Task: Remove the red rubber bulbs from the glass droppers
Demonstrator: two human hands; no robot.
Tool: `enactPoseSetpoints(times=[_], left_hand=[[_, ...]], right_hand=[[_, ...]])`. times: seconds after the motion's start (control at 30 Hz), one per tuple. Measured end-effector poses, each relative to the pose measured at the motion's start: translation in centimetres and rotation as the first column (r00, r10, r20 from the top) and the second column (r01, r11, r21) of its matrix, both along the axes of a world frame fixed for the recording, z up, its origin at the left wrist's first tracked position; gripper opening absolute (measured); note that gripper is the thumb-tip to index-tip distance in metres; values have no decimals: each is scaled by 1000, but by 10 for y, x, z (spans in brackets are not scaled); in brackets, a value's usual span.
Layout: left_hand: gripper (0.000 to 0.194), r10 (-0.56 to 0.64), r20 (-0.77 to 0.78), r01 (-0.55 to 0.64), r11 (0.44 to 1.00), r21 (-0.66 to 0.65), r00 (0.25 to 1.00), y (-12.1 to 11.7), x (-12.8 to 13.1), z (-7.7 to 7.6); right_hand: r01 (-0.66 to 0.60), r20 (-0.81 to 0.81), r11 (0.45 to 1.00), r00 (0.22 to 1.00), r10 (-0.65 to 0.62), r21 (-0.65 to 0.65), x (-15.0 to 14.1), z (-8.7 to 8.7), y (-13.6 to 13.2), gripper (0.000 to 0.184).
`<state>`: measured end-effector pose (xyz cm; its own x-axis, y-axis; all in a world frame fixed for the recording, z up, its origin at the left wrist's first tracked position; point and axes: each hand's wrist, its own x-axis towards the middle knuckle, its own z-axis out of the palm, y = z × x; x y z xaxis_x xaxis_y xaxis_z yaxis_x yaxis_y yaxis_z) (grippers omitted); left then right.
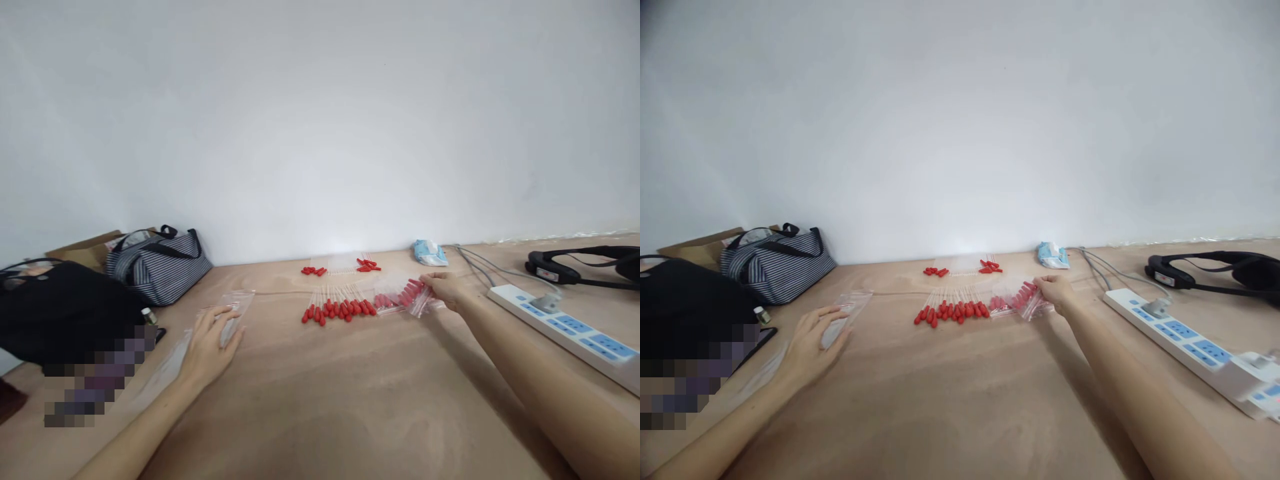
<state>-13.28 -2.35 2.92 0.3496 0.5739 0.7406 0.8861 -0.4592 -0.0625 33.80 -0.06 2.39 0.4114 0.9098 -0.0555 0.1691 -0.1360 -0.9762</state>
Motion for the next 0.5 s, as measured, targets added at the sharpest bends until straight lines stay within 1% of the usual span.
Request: enactPoseSetpoints(times=[0.1, 0.17, 0.2, 0.23, 0.3, 0.37, 0.4, 0.43, 0.47, 0.5], left_hand=[[18, -91, 17, 92, 995, -40, 996, -4, 16, -2], [18, -138, 60, 142, 987, -70, 989, -6, 29, 0], [18, -154, 99, 163, 983, -87, 983, -7, 37, 1], [19, -165, 155, 183, 977, -110, 974, -8, 44, 2], [22, -168, 315, 234, 954, -185, 934, -8, 59, 6], [30, -152, 515, 334, 899, -282, 844, -9, 73, 9], [34, -141, 594, 399, 856, -328, 792, -10, 80, 11], [36, -137, 643, 461, 807, -369, 753, -12, 86, 12], [35, -146, 659, 514, 754, -409, 738, -15, 91, 13], [32, -174, 644, 552, 702, -449, 745, -19, 97, 13]], right_hand=[[-27, -77, 991, 996, 37, 133, -1, 17, -3, 28], [-100, -127, 971, 983, 130, 218, -11, 26, -10, 33], [-192, -171, 940, 954, 247, 283, -21, 29, -15, 34], [-285, -194, 906, 915, 355, 312, -33, 29, -20, 36], [-450, -203, 839, 830, 519, 305, -65, 23, -31, 37], [-581, -145, 753, 754, 641, 310, -102, 10, -40, 37], [-623, -141, 726, 723, 677, 290, -120, 2, -43, 38], [-660, -145, 704, 694, 705, 264, -136, -6, -45, 38], [-715, -135, 663, 651, 747, 221, -150, -13, -46, 40], [-754, -120, 633, 621, 774, 176, -161, -19, -45, 41]])
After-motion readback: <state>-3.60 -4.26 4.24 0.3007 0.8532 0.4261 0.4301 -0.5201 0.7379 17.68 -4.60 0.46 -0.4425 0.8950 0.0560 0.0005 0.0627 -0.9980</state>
